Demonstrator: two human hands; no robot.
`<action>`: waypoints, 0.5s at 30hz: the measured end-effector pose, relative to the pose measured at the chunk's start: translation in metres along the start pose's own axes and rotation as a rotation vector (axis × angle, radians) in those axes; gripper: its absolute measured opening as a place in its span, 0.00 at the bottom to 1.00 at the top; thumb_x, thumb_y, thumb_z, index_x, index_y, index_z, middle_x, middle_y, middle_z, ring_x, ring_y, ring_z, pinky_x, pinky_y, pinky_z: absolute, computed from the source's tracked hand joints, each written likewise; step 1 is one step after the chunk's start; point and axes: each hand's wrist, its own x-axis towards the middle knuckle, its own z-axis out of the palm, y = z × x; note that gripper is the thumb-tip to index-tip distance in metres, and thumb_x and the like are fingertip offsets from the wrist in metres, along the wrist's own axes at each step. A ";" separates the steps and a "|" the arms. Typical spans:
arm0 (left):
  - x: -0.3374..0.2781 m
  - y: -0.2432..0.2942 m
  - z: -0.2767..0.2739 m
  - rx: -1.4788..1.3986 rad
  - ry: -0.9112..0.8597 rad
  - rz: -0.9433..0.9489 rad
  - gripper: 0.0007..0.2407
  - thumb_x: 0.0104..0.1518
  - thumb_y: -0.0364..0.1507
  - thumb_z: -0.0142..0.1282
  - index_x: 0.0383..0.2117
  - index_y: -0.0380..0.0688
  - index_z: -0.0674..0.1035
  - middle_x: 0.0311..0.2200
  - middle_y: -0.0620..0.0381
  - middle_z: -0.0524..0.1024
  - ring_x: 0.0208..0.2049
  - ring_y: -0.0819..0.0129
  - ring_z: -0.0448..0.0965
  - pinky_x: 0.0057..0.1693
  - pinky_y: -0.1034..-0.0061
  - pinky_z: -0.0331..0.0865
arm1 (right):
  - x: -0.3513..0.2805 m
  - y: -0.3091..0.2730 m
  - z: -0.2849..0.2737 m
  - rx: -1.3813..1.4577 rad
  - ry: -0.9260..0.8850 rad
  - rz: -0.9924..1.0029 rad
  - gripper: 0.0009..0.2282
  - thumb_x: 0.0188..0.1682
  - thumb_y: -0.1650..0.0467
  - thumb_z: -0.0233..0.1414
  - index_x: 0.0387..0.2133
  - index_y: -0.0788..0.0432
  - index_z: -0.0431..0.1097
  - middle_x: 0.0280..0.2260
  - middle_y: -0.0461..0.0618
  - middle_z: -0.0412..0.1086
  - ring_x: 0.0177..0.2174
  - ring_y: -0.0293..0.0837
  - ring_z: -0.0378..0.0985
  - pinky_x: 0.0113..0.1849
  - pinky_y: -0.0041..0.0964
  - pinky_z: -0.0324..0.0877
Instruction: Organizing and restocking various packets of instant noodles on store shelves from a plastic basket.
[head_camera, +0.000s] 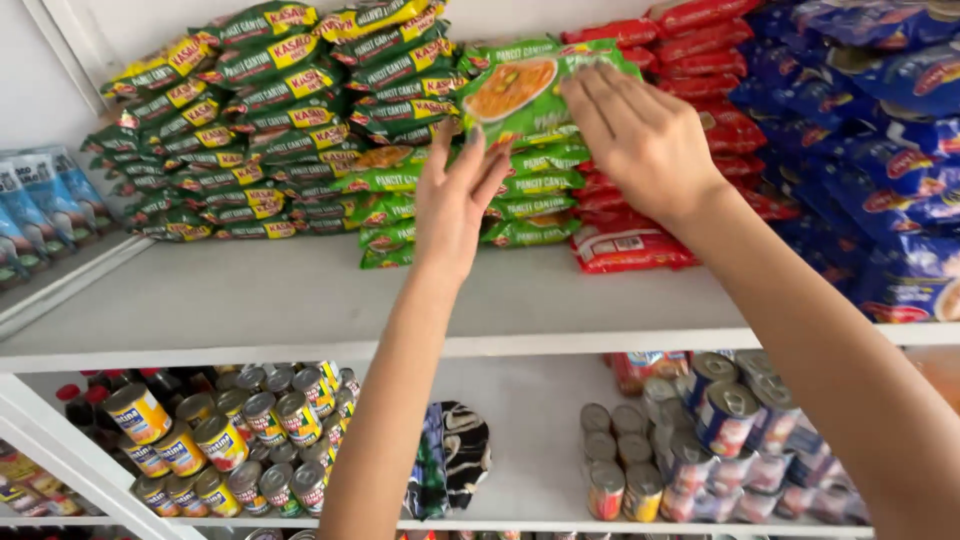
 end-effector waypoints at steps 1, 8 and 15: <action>0.012 -0.010 -0.006 0.001 0.023 0.046 0.31 0.63 0.32 0.58 0.68 0.36 0.54 0.56 0.43 0.73 0.56 0.58 0.77 0.65 0.66 0.70 | -0.001 0.006 0.020 0.034 0.008 0.033 0.18 0.52 0.75 0.53 0.56 0.68 0.70 0.54 0.59 0.73 0.54 0.52 0.78 0.53 0.40 0.76; 0.075 -0.075 -0.047 -0.056 0.098 0.098 0.41 0.59 0.29 0.60 0.74 0.45 0.42 0.60 0.46 0.70 0.57 0.67 0.71 0.65 0.70 0.63 | -0.020 0.006 0.129 0.060 -0.125 0.103 0.18 0.47 0.77 0.52 0.53 0.64 0.72 0.52 0.57 0.74 0.51 0.50 0.79 0.46 0.40 0.78; 0.094 -0.091 -0.073 0.362 0.085 0.077 0.38 0.59 0.34 0.62 0.72 0.37 0.53 0.72 0.39 0.58 0.68 0.65 0.61 0.66 0.74 0.59 | -0.032 0.006 0.167 0.047 -0.147 0.117 0.20 0.49 0.76 0.51 0.58 0.63 0.71 0.55 0.56 0.74 0.53 0.49 0.78 0.53 0.40 0.73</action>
